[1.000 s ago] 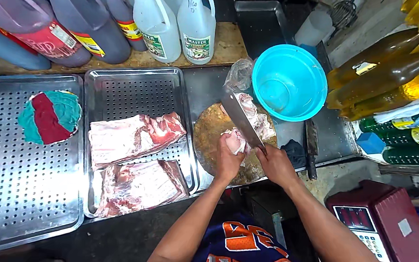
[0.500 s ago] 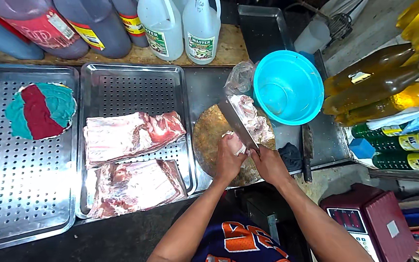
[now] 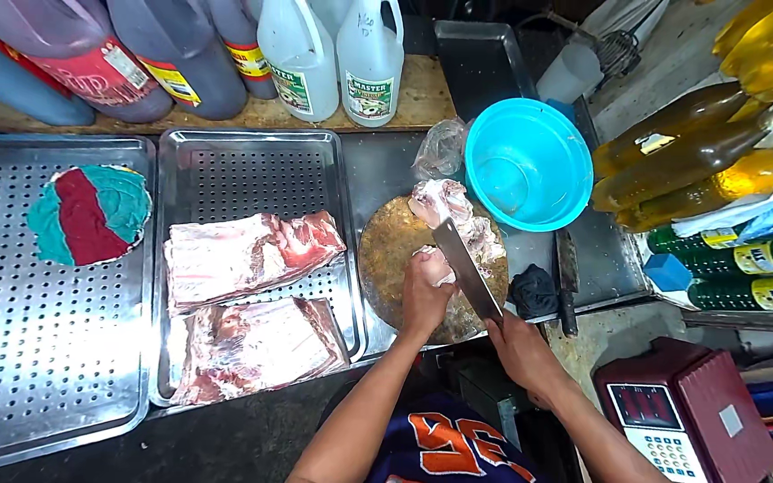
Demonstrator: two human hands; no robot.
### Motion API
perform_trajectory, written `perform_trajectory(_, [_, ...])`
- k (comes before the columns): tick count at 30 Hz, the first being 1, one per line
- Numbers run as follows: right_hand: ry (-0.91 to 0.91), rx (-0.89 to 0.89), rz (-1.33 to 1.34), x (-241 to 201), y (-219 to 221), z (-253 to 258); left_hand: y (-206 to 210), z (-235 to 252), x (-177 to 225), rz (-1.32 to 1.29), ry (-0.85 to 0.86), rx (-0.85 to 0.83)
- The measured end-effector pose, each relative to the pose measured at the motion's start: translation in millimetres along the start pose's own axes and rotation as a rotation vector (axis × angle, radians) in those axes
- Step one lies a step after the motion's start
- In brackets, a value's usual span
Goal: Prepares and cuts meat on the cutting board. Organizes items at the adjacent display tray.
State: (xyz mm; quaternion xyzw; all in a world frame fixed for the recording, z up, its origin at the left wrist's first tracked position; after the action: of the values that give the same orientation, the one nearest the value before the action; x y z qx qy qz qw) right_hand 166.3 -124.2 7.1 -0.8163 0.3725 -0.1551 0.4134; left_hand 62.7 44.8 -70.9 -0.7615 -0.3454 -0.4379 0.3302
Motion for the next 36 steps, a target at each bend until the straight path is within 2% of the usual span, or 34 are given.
perform_trajectory(3, [0.01, -0.051, 0.098, 26.0, 12.4, -27.9, -3.5, 0.9, -9.6, -0.094, -0.015, -0.028])
perform_trajectory(6, [0.0, 0.023, 0.177, 30.5, 5.6, -37.1, -8.4, 3.0, -12.2, -0.113, -0.004, -0.069])
perform_trajectory(11, [-0.011, 0.185, 0.214, 6.4, -26.1, -28.3, -7.7, 9.3, -3.3, 0.095, -0.05, -0.044])
perform_trajectory(14, [-0.033, 0.212, 0.186, -10.1, -27.4, -13.4, -5.6, 12.8, -3.6, 0.054, -0.044, -0.01])
perform_trajectory(19, [-0.054, 0.157, 0.167, -34.0, -10.5, 13.0, -7.6, 7.2, -11.0, -0.036, -0.024, 0.025])
perform_trajectory(25, [-0.015, 0.135, 0.077, -42.3, 0.6, 30.7, -4.7, 1.4, -7.4, 0.005, -0.025, 0.04])
perform_trajectory(29, [0.027, 0.102, 0.086, -28.1, 23.7, 21.5, -4.2, 1.1, -13.7, -0.06, -0.02, 0.046])
perform_trajectory(33, [0.058, 0.154, 0.111, 0.3, 57.5, 7.1, -6.0, 4.2, -21.9, -0.106, -0.035, 0.03])
perform_trajectory(36, [0.047, 0.167, 0.159, 11.0, 64.4, 0.4, -7.2, 5.7, -22.1, -0.099, -0.03, 0.007])
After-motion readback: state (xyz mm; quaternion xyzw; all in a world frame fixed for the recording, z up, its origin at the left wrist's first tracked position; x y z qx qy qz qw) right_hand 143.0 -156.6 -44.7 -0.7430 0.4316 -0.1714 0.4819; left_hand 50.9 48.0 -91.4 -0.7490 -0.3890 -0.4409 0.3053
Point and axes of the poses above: each hand's wrist, its own z-axis towards the middle knuckle, its own y-axis out of the palm, x = y × z, the point moved 8 cm from there along z, towards the middle knuckle, and after that the axes turned 9 degrees about -z, right-handed, at the moved point
